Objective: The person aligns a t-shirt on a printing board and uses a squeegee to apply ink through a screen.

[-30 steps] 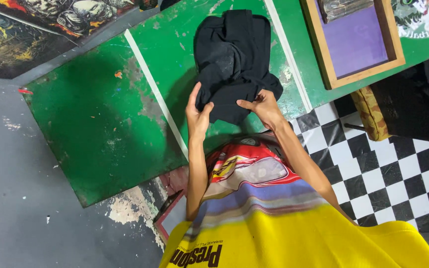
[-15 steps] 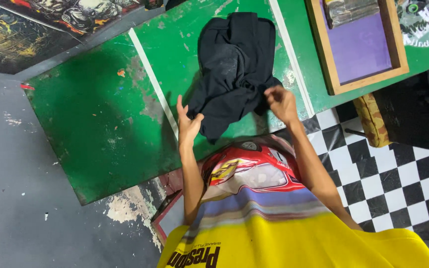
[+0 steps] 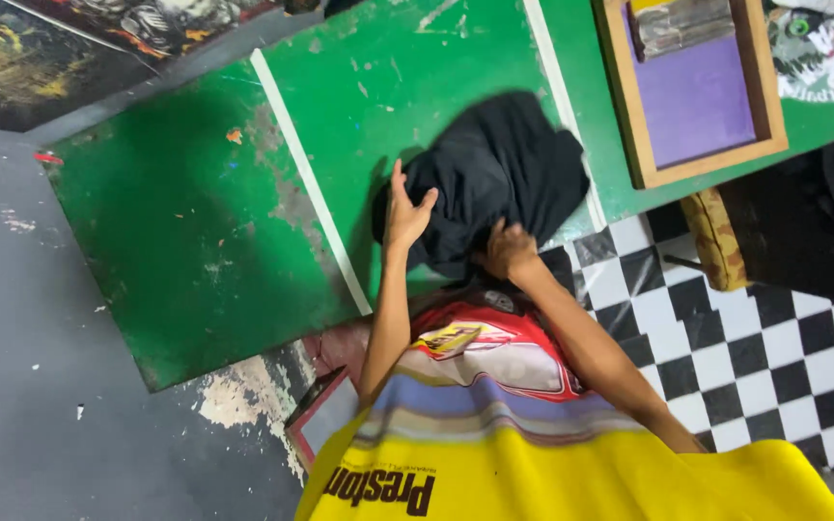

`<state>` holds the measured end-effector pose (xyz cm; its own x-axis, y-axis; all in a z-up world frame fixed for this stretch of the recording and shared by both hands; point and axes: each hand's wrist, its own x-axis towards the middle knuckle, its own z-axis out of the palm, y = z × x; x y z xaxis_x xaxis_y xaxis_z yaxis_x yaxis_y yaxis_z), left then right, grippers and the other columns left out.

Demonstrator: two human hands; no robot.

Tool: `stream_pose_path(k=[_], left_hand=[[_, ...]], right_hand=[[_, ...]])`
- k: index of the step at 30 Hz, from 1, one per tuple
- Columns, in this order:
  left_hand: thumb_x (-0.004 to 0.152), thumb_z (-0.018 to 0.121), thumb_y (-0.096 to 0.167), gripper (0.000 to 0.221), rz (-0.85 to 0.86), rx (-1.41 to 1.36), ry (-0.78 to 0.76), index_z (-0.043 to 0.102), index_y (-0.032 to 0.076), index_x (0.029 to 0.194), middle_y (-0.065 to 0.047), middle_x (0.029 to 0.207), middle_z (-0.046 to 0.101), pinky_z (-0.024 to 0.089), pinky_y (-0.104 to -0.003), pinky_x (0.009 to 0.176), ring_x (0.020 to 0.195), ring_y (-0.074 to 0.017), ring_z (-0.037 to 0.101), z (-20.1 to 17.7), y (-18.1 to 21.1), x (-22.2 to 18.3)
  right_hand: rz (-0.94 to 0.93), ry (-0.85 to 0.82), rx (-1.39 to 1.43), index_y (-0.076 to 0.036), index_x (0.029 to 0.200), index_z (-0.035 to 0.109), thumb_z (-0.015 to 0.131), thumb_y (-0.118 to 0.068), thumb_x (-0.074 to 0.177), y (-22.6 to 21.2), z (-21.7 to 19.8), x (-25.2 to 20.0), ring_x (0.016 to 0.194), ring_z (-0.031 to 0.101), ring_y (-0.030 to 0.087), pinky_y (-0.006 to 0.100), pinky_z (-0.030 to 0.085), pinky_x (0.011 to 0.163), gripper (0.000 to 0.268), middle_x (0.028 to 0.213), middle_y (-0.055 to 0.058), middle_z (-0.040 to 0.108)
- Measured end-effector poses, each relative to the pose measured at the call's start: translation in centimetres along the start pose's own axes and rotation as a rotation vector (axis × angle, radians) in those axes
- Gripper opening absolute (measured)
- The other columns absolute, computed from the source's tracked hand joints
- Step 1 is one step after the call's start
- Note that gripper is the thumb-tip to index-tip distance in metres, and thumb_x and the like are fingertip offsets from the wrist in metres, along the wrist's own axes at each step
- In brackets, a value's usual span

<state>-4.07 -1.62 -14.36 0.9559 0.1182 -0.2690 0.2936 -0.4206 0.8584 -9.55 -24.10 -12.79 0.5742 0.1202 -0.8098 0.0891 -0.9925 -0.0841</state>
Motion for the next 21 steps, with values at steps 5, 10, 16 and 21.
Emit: stream_pose_path(k=[5, 10, 16, 21], left_hand=[[0.084, 0.082, 0.028, 0.069, -0.036, 0.261, -0.131, 0.049, 0.019, 0.144, -0.018, 0.132, 0.062, 0.038, -0.055, 0.111, 0.127, -0.0430, 0.053, 4.0, 2.0, -1.4], [0.085, 0.081, 0.020, 0.027, -0.030, 0.211, -0.072, 0.070, 0.010, 0.107, -0.017, 0.112, 0.065, 0.049, -0.049, 0.095, 0.111, -0.0391, 0.059, 3.8, 6.1, -4.9], [0.083, 0.073, -0.001, 0.025, 0.249, -0.156, 0.139, 0.057, 0.005, 0.100, -0.012, 0.103, 0.062, 0.052, -0.038, 0.087, 0.097, -0.0308, 0.064, 0.5, 9.2, -9.4], [0.081, 0.070, -0.006, 0.023, 0.311, 0.073, 0.481, 0.060, 0.005, 0.098, -0.014, 0.105, 0.055, 0.050, -0.038, 0.077, 0.087, -0.0291, 0.057, -1.4, 15.6, -14.9]], right_hand=[[-0.091, -0.262, 0.237, 0.005, 0.129, 0.066, 0.051, -0.074, 0.096, 2.9, -6.1, -5.1, 0.110, 0.070, 0.035, 0.045, 0.054, 0.097, 0.087, 0.122, 0.026, 0.072], [-0.147, 0.179, 0.312, -0.011, 0.140, 0.063, 0.070, -0.063, 0.082, 5.2, -8.4, -4.2, 0.128, 0.057, 0.041, 0.051, 0.048, 0.103, 0.078, 0.139, 0.021, 0.061], [-0.494, 0.346, 0.315, -0.023, 0.135, 0.063, 0.077, -0.052, 0.079, 4.3, -6.6, -5.7, 0.140, 0.033, 0.047, 0.068, 0.030, 0.105, 0.065, 0.154, 0.019, 0.037], [-0.795, 0.721, 0.317, -0.014, 0.118, 0.065, 0.063, -0.039, 0.105, 7.0, -2.1, -6.2, 0.139, 0.051, 0.043, 0.060, 0.034, 0.118, 0.028, 0.140, 0.018, 0.059]])
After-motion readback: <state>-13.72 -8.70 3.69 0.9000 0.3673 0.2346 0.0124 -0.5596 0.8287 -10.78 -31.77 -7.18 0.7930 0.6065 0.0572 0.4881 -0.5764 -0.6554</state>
